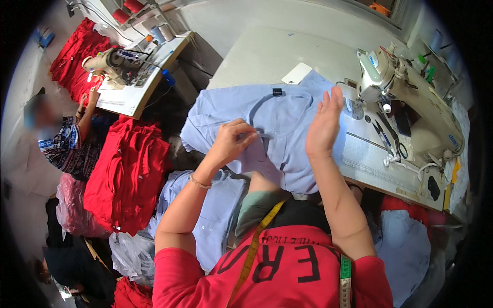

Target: The person picks up a light-colored button-down shirt, positions the collar area under the needle of an industrial sewing machine, and sews a section of the garment using a trimmer tool to cut threads.

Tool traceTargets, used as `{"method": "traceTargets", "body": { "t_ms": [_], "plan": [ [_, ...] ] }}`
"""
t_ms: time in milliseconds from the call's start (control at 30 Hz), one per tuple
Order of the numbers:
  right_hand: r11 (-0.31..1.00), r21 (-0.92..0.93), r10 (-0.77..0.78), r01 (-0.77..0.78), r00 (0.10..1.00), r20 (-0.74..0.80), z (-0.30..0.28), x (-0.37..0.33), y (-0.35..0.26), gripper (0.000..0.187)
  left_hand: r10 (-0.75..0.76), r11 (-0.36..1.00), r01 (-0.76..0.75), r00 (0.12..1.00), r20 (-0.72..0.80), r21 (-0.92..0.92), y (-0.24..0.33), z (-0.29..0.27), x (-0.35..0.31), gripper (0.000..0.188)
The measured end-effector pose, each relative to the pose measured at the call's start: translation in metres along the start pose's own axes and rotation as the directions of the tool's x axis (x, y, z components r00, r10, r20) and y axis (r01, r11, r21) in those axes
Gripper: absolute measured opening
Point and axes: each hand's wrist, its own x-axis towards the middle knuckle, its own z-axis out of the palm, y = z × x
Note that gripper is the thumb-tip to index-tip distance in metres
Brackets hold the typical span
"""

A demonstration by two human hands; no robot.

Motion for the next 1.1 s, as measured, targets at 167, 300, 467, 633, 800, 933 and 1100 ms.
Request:
{"method": "traceTargets", "body": {
  "t_ms": [167,300,467,633,800,933,1100],
  "plan": [
    [0.977,0.001,-0.200,0.214,0.910,0.364,0.099,-0.054,-0.009,0.059,0.156,0.979,-0.152,0.988,-0.020,0.136,-0.046,0.007,0.010,0.009],
    [0.999,0.046,-0.021,0.015,0.993,0.117,0.094,-0.001,0.000,0.067,-0.067,0.993,0.069,0.997,0.026,-0.096,-0.011,-0.006,0.006,0.016],
    [0.951,0.180,-0.024,-0.252,0.522,0.853,0.086,-0.034,-0.048,0.034,-0.046,0.997,0.049,0.997,0.055,-0.060,-0.028,-0.008,0.003,0.020],
    [0.932,0.212,0.117,-0.295,0.796,0.594,0.030,-0.026,-0.028,0.023,-0.013,0.996,0.015,0.999,0.030,-0.086,-0.006,-0.017,0.000,0.012],
    [0.675,-0.678,-0.082,0.292,0.942,0.325,-0.072,-0.039,-0.014,0.057,0.195,0.944,-0.235,0.963,-0.186,-0.231,0.016,-0.025,-0.002,0.010],
    [0.759,-0.632,0.206,0.156,0.864,0.460,-0.091,-0.047,-0.026,0.067,0.284,0.923,-0.356,0.886,-0.368,-0.145,0.041,-0.033,0.011,0.007],
    [0.740,-0.518,0.041,0.428,0.741,0.670,-0.008,-0.027,0.034,0.066,0.518,0.854,-0.480,0.756,-0.400,0.199,0.082,-0.058,0.053,0.006]
  ]
}}
